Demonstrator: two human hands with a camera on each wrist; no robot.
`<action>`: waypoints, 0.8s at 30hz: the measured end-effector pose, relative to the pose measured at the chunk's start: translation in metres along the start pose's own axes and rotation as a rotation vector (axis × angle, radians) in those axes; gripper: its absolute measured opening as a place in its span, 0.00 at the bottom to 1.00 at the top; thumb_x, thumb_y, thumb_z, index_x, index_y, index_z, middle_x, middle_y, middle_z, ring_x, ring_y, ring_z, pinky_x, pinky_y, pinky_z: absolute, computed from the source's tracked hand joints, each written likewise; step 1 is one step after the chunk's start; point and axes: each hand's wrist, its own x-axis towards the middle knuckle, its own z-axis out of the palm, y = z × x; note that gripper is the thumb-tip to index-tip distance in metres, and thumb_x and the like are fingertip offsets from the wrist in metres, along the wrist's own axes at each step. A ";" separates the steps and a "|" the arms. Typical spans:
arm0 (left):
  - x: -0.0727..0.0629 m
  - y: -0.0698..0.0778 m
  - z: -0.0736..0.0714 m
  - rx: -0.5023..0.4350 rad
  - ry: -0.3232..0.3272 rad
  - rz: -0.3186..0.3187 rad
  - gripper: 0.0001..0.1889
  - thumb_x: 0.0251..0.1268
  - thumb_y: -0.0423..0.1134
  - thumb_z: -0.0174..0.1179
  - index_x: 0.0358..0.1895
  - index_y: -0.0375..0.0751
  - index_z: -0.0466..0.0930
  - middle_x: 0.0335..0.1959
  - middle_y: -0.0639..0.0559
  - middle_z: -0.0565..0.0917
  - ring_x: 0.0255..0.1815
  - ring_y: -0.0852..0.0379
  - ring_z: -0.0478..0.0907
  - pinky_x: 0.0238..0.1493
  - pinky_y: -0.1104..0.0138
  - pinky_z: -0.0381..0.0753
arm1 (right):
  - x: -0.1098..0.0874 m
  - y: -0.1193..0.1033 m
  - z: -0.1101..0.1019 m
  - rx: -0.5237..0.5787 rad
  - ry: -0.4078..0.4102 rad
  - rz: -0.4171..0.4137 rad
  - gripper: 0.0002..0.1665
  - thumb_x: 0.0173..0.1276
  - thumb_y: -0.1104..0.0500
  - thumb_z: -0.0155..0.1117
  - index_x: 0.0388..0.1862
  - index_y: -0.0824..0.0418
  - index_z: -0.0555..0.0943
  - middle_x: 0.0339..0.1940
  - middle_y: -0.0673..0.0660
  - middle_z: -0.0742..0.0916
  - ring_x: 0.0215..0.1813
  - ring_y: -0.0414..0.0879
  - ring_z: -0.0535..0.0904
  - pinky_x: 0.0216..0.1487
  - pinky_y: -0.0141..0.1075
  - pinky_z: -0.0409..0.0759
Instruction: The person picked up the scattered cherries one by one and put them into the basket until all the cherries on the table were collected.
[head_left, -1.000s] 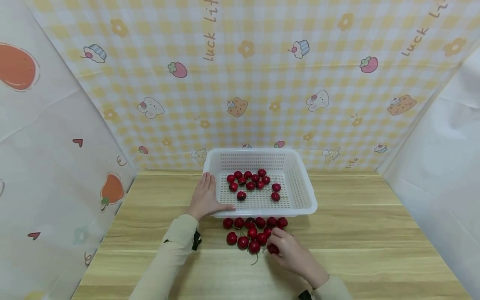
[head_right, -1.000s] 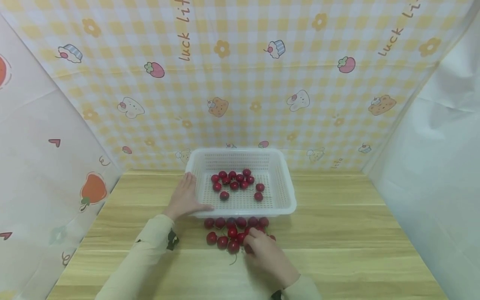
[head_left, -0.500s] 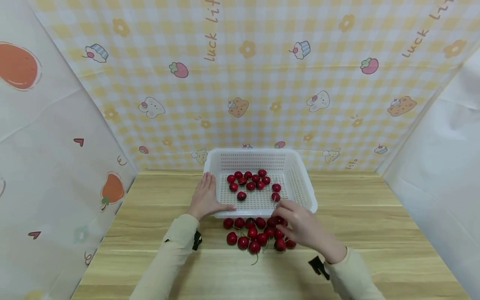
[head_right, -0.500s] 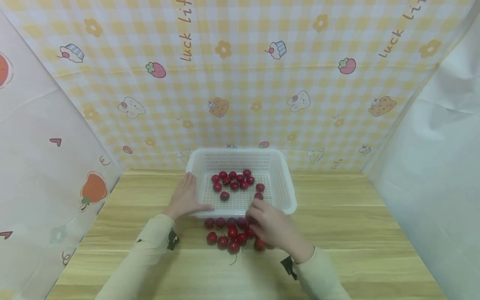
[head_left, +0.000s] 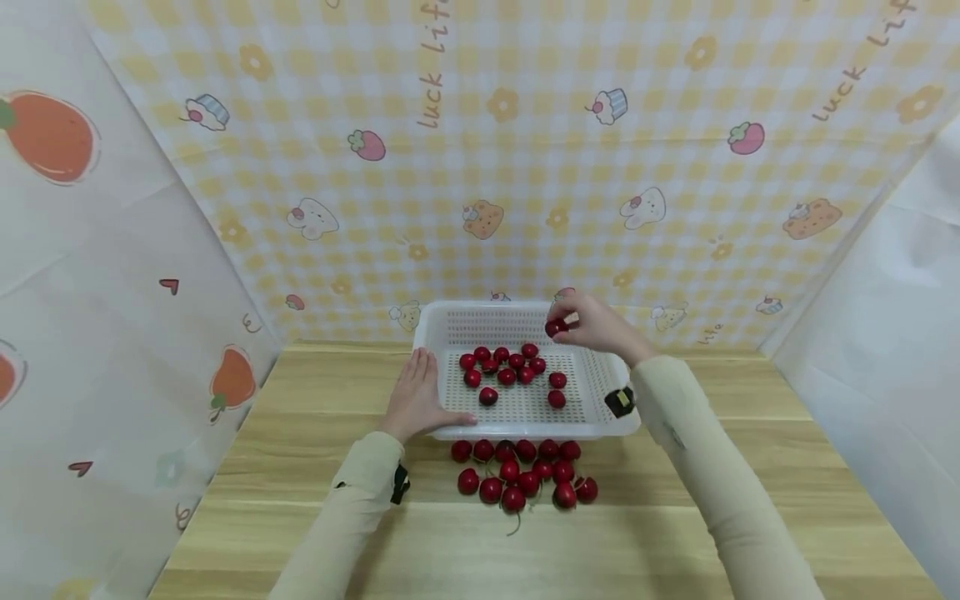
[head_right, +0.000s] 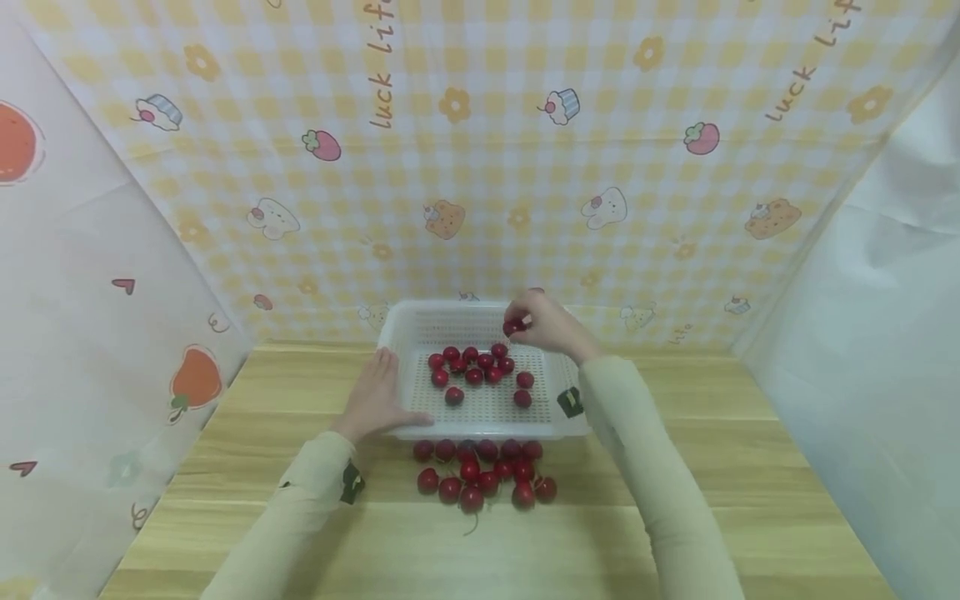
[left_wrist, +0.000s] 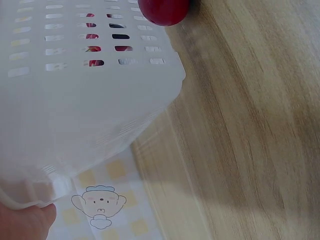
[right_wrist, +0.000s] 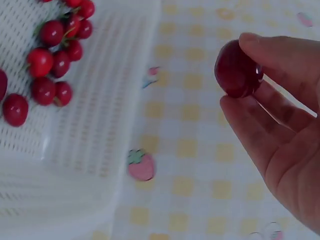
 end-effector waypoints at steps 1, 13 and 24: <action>0.000 0.000 0.000 -0.009 0.004 0.002 0.72 0.26 0.82 0.52 0.67 0.22 0.45 0.70 0.30 0.44 0.72 0.41 0.36 0.71 0.57 0.37 | 0.007 0.005 0.000 -0.002 -0.009 0.027 0.10 0.49 0.73 0.66 0.33 0.70 0.79 0.33 0.61 0.81 0.40 0.53 0.78 0.42 0.41 0.81; 0.000 0.000 0.000 0.038 -0.024 -0.023 0.68 0.31 0.74 0.61 0.68 0.24 0.42 0.70 0.32 0.42 0.72 0.42 0.35 0.71 0.57 0.38 | 0.043 0.065 0.025 -0.045 -0.092 0.338 0.11 0.47 0.73 0.65 0.33 0.70 0.79 0.32 0.61 0.81 0.33 0.50 0.76 0.33 0.36 0.77; 0.002 -0.002 0.002 0.037 -0.021 -0.034 0.68 0.31 0.74 0.61 0.68 0.25 0.42 0.71 0.33 0.43 0.72 0.43 0.35 0.71 0.57 0.38 | 0.040 0.113 0.048 -0.044 -0.183 0.506 0.10 0.43 0.71 0.68 0.25 0.63 0.77 0.25 0.58 0.80 0.27 0.48 0.72 0.26 0.38 0.74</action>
